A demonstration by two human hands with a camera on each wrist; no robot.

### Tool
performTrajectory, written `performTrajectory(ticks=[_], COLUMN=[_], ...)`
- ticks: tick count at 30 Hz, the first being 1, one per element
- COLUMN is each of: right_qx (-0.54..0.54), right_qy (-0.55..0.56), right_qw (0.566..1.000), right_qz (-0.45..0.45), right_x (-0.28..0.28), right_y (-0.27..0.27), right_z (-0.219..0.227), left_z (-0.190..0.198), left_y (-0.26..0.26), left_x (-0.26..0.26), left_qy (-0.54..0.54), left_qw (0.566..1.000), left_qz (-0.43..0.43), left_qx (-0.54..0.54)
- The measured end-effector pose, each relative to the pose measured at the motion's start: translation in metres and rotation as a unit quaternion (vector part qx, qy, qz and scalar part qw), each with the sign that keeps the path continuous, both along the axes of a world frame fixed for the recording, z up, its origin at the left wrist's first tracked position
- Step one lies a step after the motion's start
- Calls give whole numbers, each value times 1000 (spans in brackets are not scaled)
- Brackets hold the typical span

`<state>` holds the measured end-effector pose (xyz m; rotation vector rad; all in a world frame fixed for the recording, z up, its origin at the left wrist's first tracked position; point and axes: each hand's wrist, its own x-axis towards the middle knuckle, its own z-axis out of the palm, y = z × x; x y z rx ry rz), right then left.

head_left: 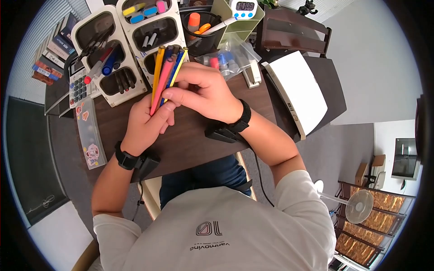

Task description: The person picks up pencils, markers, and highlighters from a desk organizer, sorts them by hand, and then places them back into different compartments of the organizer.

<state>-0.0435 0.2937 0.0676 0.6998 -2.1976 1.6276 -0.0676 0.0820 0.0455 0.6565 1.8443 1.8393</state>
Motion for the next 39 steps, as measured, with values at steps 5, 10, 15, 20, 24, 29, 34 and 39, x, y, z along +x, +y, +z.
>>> performTrajectory(ticks=[5, 10, 15, 20, 24, 29, 34, 39], right_qx=[-125, -25, 219, 235, 249, 233, 54, -17], right_qy=[-60, 156, 95, 133, 104, 79, 118, 36], right_qw=[990, 972, 953, 945, 946, 951, 985, 999], right_qz=[-21, -174, -187, -182, -177, -189, -116, -3], right_x=[5, -2, -22, -26, -24, -20, -7, -1], right_y=[4, 14, 10, 2, -8, -11, -5, -6], right_z=[10, 11, -23, -28, -26, -23, 1, -5], left_z=[0, -3, -4, -6, -2, -5, -8, 0], left_y=[-1, 2, 3, 2, 4, 4, -3, 0], left_x=[0, -2, -4, -2, 0, 0, -3, 2], left_qy=[-15, 37, 34, 37, 39, 35, -6, -19], left_qw=[999, 987, 974, 977, 978, 976, 990, 1000], left_qz=[15, 132, 189, 171, 181, 187, 112, -3], left_qx=[26, 87, 121, 122, 99, 103, 90, -4])
